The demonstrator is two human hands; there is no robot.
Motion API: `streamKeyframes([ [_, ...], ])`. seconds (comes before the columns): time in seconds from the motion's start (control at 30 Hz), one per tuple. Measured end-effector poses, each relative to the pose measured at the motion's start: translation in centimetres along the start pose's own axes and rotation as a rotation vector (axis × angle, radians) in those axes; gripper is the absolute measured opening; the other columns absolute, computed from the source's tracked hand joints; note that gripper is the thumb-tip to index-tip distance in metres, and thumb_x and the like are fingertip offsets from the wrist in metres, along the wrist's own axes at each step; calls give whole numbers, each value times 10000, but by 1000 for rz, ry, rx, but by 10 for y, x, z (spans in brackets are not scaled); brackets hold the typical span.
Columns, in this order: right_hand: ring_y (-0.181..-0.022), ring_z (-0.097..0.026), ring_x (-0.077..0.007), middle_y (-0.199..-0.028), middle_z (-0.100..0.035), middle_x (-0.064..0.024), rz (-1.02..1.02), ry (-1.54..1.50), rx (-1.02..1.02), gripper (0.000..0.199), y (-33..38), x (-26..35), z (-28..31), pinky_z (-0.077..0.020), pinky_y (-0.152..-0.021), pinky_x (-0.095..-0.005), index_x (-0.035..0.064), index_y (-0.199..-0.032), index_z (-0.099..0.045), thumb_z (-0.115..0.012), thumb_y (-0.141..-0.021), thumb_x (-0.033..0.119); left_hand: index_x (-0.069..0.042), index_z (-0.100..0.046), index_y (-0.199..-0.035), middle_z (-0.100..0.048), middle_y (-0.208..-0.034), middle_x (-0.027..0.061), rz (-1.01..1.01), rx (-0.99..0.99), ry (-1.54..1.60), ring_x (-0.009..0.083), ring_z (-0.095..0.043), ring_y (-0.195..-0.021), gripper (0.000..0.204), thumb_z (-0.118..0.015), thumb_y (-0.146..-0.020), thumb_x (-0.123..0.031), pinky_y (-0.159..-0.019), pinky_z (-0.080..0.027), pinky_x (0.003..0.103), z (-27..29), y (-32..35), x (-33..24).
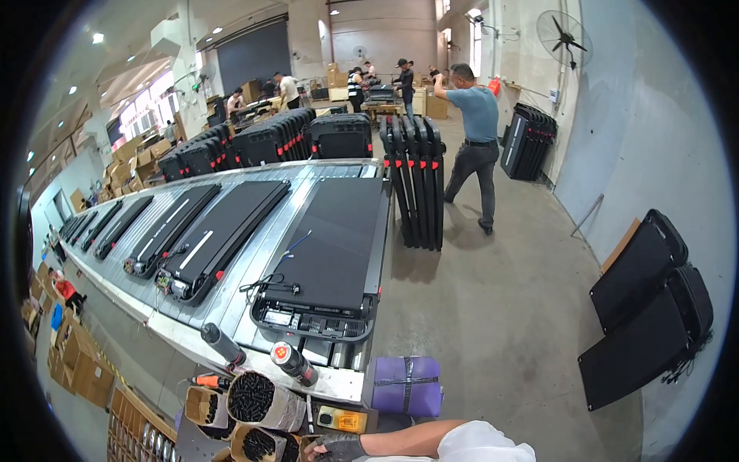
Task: The recorder is inspecting and sorting small black cylindrical components from cardboard boxes on a workbench.
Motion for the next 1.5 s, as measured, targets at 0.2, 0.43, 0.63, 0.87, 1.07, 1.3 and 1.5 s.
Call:
streamKeyframes([
  [0.2, -900, -571, -134, -965, -628, -45, 40, 538, -79, 318, -10, 41, -2, -466, -812, -269, 39, -981, -632, -564, -935, 347, 29, -635, -1100, -632, -1049, 74, -72, -397, -227, 161, -559, -957, 309, -592, -905, -208, -851, -454, 302, 72, 197, -40],
  [0.43, -822, -602, -136, -900, -638, -37, -4, 241, -299, 208, -20, 38, -2, -496, -767, -247, 22, -1058, -616, -626, -908, 165, 5, -616, -1126, -661, -883, 57, 290, -611, 386, 135, -595, -704, 316, -669, -872, -176, -642, -488, 271, 72, 213, -13],
  [0.63, -907, -605, -150, -959, -643, -56, -98, 258, -315, 221, -21, 15, -24, -495, -828, -271, 18, -1056, -625, -641, -894, 168, -19, -652, -1082, -669, -860, 33, 286, -623, 435, 114, -596, -705, 278, -680, -863, -188, -630, -481, 255, 80, 225, 0],
  [0.87, -854, -611, -139, -956, -662, -54, 3, 600, -392, 275, -23, 25, -29, -495, -784, -257, 4, -1079, -628, -625, -911, 221, -39, -679, -1032, -671, -869, 12, 323, -626, 407, 95, -562, -678, 254, -688, -861, -227, -655, -470, 229, 74, 223, -1],
  [1.07, -886, -600, -159, -992, -632, -72, -28, 311, -298, 322, -23, 30, -28, -498, -793, -286, -15, -1122, -597, -527, -964, 256, -48, -665, -1020, -662, -865, 22, 279, -562, 670, 101, -572, -699, 247, -691, -859, -233, -638, -471, 231, 76, 216, -4],
  [1.3, -1102, -575, -272, -1179, -588, -182, -50, 72, -244, 390, -20, 35, -47, -455, -989, -375, -40, -1161, -565, -461, -977, 287, -3, -610, -1062, -622, -867, 63, 173, -653, 754, 116, -568, -730, 230, -643, -889, -150, -656, -500, 186, 92, 231, -15],
  [1.5, -1147, -557, -287, -1222, -568, -195, -113, 24, -258, 323, -22, 27, -36, -440, -1018, -372, -48, -1166, -555, -467, -961, 186, -13, -629, -1085, -644, -885, 56, 154, -680, 647, 141, -584, -747, 311, -693, -858, -216, -708, -492, 258, 99, 239, -19],
])
Point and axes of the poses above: each hand's wrist, its own y-axis away from the middle knuckle, its own z-axis out of the back of the hand, x = y × z, the point moved 7 cm from there along -y, towards the middle knuckle
